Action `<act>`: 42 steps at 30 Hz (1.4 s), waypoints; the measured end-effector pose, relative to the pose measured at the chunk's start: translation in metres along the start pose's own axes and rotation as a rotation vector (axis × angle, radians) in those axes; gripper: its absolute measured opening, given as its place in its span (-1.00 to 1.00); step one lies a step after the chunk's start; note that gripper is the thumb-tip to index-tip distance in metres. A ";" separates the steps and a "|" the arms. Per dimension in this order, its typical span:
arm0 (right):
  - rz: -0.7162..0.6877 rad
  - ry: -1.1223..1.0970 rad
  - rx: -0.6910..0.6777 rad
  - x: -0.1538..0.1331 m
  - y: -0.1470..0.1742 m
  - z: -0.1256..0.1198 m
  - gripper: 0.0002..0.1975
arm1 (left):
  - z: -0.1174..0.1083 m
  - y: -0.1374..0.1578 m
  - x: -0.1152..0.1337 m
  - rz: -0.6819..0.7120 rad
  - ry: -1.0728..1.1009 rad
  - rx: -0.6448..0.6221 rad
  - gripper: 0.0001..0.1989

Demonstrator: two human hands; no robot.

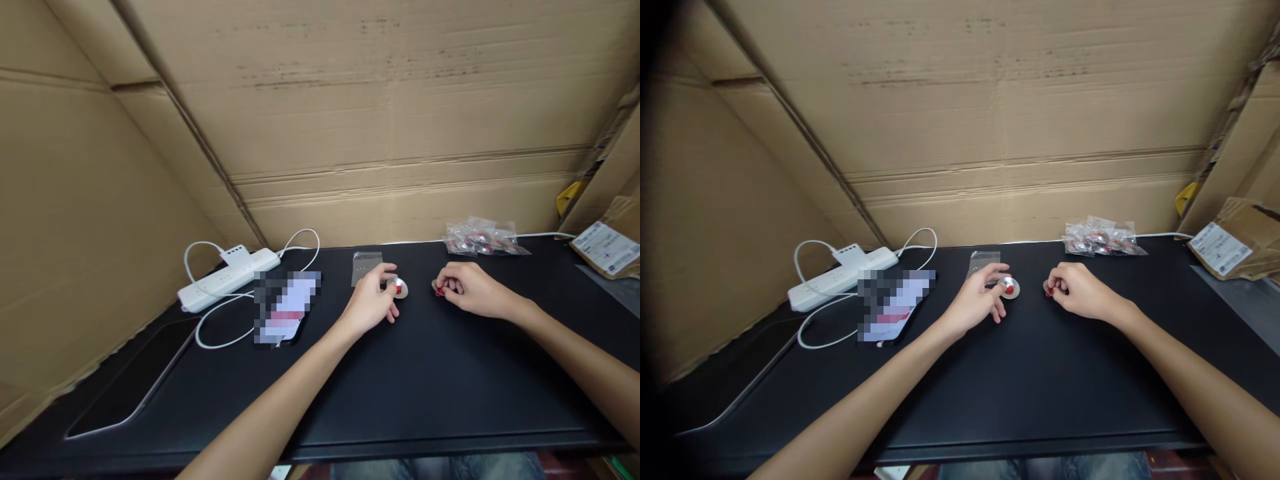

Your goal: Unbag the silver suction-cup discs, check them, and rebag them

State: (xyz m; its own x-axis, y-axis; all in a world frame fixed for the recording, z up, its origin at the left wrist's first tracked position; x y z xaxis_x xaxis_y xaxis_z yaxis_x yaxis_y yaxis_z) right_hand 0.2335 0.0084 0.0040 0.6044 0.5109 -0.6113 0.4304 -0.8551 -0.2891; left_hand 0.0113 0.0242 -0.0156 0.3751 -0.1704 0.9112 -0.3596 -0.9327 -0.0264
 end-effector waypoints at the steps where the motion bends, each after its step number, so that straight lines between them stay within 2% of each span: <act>1: -0.004 -0.012 -0.002 0.002 0.000 -0.001 -0.82 | -0.002 0.001 0.001 0.008 -0.039 0.025 -0.58; 7: -0.025 -0.110 -0.059 0.007 0.000 -0.007 -0.83 | -0.009 0.008 0.017 0.067 -0.214 0.161 -0.55; 11: -0.037 -0.025 -0.072 0.002 0.001 -0.006 -0.83 | -0.008 0.012 0.029 0.172 -0.389 0.245 -0.62; 15: -0.080 -0.002 -0.066 -0.004 0.002 -0.002 -0.83 | -0.006 0.016 0.039 0.269 -0.539 0.352 -0.69; 18: -0.102 -0.023 -0.022 -0.005 0.002 0.000 -0.85 | -0.007 0.018 0.043 0.298 -0.550 0.396 -0.73; 21: -0.071 -0.121 0.034 -0.007 0.001 0.002 -0.90 | -0.007 0.020 0.046 0.325 -0.507 0.377 -0.75; 25: 0.018 -0.540 0.076 -0.017 -0.001 0.007 -0.95 | -0.002 0.026 0.052 0.407 -0.412 0.279 -0.62; 28: 0.066 -0.814 0.093 -0.029 -0.002 0.013 -0.82 | 0.005 0.030 0.055 0.448 -0.347 0.161 -0.45; 30: 0.098 -0.912 0.097 -0.036 -0.003 0.016 -0.76 | 0.009 0.032 0.055 0.463 -0.326 0.095 -0.44; 37: 0.140 -1.001 0.128 -0.043 -0.002 0.021 -0.81 | 0.011 0.035 0.053 0.519 -0.379 0.112 -0.59; 42: 0.182 -0.939 0.249 -0.034 -0.002 0.017 -0.93 | 0.006 0.034 0.054 0.500 -0.367 0.164 -0.63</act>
State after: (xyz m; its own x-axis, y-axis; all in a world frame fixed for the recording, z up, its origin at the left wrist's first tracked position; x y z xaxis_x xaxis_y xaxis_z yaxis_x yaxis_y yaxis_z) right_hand 0.2006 -0.0084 0.0130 -0.1761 0.1843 -0.9670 0.1655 -0.9628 -0.2136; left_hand 0.0246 -0.0185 0.0302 0.4749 -0.6680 0.5729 -0.4423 -0.7440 -0.5009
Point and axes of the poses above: each hand's wrist, its own y-axis away from the middle knuckle, its own z-axis out of the palm, x = y × z, the point moved 3 cm from there along -y, towards the middle knuckle, and after that the axes turned 10 degrees about -y, right-handed, at the moved point
